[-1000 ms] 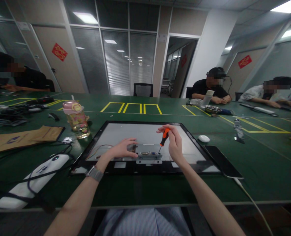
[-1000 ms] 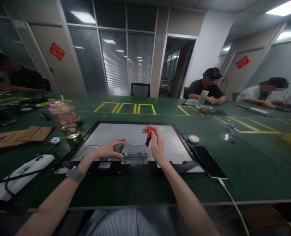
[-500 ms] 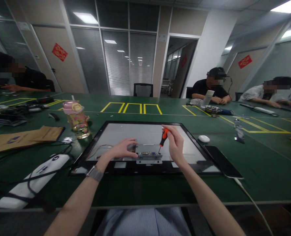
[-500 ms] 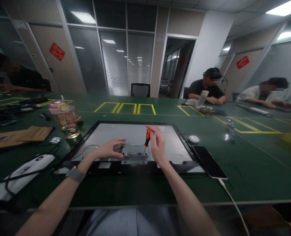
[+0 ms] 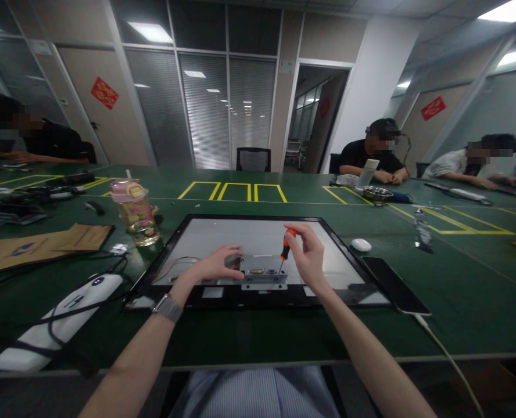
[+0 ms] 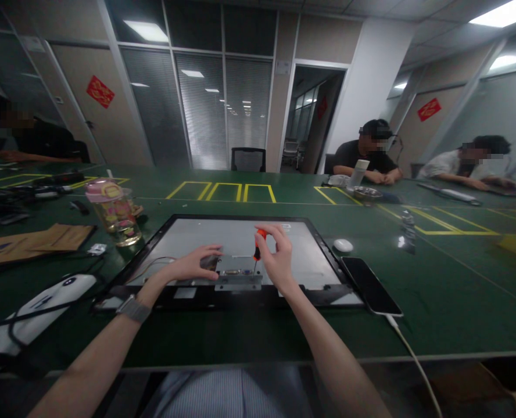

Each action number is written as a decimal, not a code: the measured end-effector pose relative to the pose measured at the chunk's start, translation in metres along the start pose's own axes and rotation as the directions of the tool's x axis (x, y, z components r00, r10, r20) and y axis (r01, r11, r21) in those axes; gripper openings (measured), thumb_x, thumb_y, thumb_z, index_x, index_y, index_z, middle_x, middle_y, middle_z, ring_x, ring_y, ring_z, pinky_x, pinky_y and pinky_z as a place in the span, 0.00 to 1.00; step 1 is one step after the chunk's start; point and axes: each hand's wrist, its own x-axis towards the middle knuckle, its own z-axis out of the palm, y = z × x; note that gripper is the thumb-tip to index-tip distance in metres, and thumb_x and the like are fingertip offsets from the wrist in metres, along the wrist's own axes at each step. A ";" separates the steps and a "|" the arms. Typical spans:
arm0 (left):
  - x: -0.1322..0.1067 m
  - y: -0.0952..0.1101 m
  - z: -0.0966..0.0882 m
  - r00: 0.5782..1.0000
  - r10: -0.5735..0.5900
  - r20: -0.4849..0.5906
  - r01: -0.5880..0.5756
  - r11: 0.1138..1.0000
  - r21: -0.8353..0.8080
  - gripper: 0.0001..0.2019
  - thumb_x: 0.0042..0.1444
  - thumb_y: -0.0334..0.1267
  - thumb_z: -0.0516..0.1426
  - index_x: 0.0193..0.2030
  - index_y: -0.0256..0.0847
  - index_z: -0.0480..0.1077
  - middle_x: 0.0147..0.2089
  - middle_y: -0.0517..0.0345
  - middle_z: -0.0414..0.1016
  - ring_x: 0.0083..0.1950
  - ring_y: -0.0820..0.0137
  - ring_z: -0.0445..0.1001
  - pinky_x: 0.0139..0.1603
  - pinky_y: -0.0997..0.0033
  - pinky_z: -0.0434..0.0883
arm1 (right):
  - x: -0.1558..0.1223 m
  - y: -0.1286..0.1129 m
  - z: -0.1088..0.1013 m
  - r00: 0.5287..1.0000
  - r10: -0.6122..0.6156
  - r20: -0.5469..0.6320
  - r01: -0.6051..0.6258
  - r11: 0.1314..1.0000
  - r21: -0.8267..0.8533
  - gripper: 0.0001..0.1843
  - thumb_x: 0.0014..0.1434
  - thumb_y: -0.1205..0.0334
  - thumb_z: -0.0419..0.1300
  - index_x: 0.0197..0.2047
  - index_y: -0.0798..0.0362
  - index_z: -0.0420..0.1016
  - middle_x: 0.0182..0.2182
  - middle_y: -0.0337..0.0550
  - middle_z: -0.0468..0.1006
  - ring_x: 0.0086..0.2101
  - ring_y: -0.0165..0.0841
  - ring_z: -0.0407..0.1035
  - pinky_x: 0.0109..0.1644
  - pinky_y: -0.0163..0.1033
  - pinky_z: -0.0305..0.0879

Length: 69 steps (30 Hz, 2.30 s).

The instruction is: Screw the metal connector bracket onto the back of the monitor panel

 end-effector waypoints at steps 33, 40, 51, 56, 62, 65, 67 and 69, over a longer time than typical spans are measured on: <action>-0.003 0.007 -0.003 1.000 0.005 0.004 -0.006 1.000 0.004 0.37 0.43 0.61 0.60 0.59 0.49 0.63 0.70 0.55 0.50 0.69 0.56 0.49 0.68 0.56 0.50 | 0.004 -0.001 -0.001 0.991 0.130 0.036 -0.135 0.963 0.233 0.11 0.63 0.60 0.50 0.40 0.51 0.73 0.33 0.43 0.76 0.36 0.35 0.71 0.43 0.44 0.66; -0.002 0.005 -0.002 1.000 0.012 0.002 -0.012 1.000 0.010 0.36 0.44 0.60 0.60 0.59 0.50 0.63 0.70 0.55 0.50 0.70 0.56 0.48 0.68 0.57 0.49 | 0.002 0.003 0.002 0.997 0.072 0.038 -0.075 0.995 0.068 0.11 0.61 0.62 0.53 0.45 0.49 0.72 0.40 0.45 0.76 0.41 0.36 0.70 0.47 0.46 0.66; -0.001 0.002 -0.001 1.000 0.011 0.000 -0.011 1.000 0.003 0.37 0.43 0.61 0.60 0.59 0.50 0.63 0.69 0.56 0.50 0.69 0.55 0.48 0.68 0.55 0.48 | -0.001 0.000 0.000 0.996 0.070 0.053 -0.075 0.993 0.096 0.12 0.63 0.62 0.49 0.46 0.48 0.72 0.40 0.45 0.74 0.40 0.36 0.69 0.46 0.44 0.65; -0.001 0.002 -0.001 1.000 -0.010 0.003 0.010 1.000 0.004 0.37 0.42 0.62 0.61 0.59 0.51 0.63 0.70 0.56 0.50 0.70 0.56 0.48 0.68 0.55 0.49 | 0.000 -0.002 0.001 1.000 -0.023 -0.003 0.023 0.998 -0.059 0.09 0.57 0.63 0.59 0.42 0.48 0.74 0.33 0.41 0.71 0.36 0.35 0.67 0.45 0.44 0.63; -0.002 0.002 -0.001 1.000 0.015 0.004 -0.015 1.000 0.004 0.37 0.43 0.62 0.60 0.59 0.50 0.63 0.70 0.55 0.50 0.70 0.56 0.48 0.68 0.56 0.49 | 0.000 -0.004 -0.002 0.999 -0.026 0.041 0.027 1.000 -0.011 0.13 0.63 0.64 0.49 0.45 0.48 0.74 0.40 0.45 0.72 0.41 0.36 0.68 0.47 0.45 0.63; -0.001 0.002 -0.001 1.000 0.012 -0.001 -0.012 1.000 0.007 0.37 0.43 0.62 0.60 0.59 0.50 0.63 0.70 0.55 0.50 0.70 0.56 0.48 0.68 0.56 0.49 | -0.001 -0.003 -0.001 0.999 -0.042 0.025 0.042 0.999 0.003 0.12 0.61 0.65 0.52 0.45 0.48 0.73 0.39 0.44 0.74 0.40 0.36 0.68 0.46 0.45 0.63; -0.001 0.002 -0.001 1.000 0.001 -0.003 -0.001 1.000 0.005 0.37 0.43 0.61 0.60 0.59 0.50 0.63 0.69 0.56 0.50 0.70 0.55 0.48 0.68 0.56 0.48 | 0.000 -0.003 0.000 0.998 -0.066 -0.016 0.065 0.996 -0.055 0.09 0.58 0.64 0.57 0.42 0.49 0.74 0.35 0.43 0.72 0.38 0.35 0.68 0.45 0.44 0.63; -0.001 0.004 -0.001 1.000 0.000 -0.002 0.000 1.000 0.002 0.36 0.43 0.61 0.60 0.59 0.50 0.64 0.69 0.56 0.50 0.70 0.56 0.48 0.68 0.56 0.48 | 0.001 -0.003 0.001 0.996 -0.077 -0.044 0.072 0.992 -0.107 0.06 0.56 0.64 0.60 0.39 0.50 0.75 0.34 0.41 0.71 0.36 0.35 0.67 0.44 0.43 0.63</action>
